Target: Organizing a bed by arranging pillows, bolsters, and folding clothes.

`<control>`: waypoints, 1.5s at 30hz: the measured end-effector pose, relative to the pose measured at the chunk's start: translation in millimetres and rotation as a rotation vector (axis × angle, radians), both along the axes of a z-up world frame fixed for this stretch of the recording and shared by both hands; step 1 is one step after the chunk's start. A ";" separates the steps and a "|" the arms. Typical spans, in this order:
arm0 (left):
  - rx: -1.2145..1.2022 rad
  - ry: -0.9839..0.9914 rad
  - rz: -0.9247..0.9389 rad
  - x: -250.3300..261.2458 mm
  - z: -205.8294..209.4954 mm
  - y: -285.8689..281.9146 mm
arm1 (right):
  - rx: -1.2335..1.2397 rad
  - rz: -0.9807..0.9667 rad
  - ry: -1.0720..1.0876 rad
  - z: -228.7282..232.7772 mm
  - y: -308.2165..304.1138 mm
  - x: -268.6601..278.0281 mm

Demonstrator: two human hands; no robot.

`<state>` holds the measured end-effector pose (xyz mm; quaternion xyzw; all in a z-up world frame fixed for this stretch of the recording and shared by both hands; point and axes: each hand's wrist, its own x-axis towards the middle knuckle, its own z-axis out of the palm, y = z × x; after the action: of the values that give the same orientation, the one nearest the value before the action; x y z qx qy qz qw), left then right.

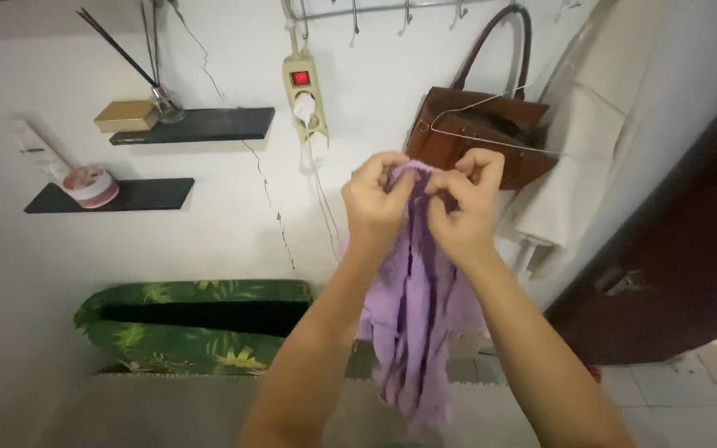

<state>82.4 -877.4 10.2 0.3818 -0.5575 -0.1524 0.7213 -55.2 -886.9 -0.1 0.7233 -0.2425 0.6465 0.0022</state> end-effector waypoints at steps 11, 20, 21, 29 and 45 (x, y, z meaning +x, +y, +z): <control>-0.118 -0.274 0.081 18.8 16.7 -89.5 | 0.258 -0.479 0.262 17.8 -63.8 26.5; -0.258 -0.332 0.209 26.3 37.7 -174.0 | 0.163 -0.082 0.156 26.1 -150.9 48.9; -0.250 -0.334 0.232 27.8 41.5 -183.5 | 0.193 -0.059 0.150 28.0 -163.1 52.1; -0.238 -0.479 0.464 43.1 66.5 -254.2 | 0.177 -0.047 0.199 60.9 -238.6 60.7; -0.017 -0.862 0.885 40.4 -7.5 -282.7 | 0.008 -0.020 0.244 25.0 -309.4 50.1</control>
<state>122.9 -1160.1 2.7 0.5982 -0.5888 0.3340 0.4288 -5.2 -1196.2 24.8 0.7941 -0.2503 0.5527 0.0351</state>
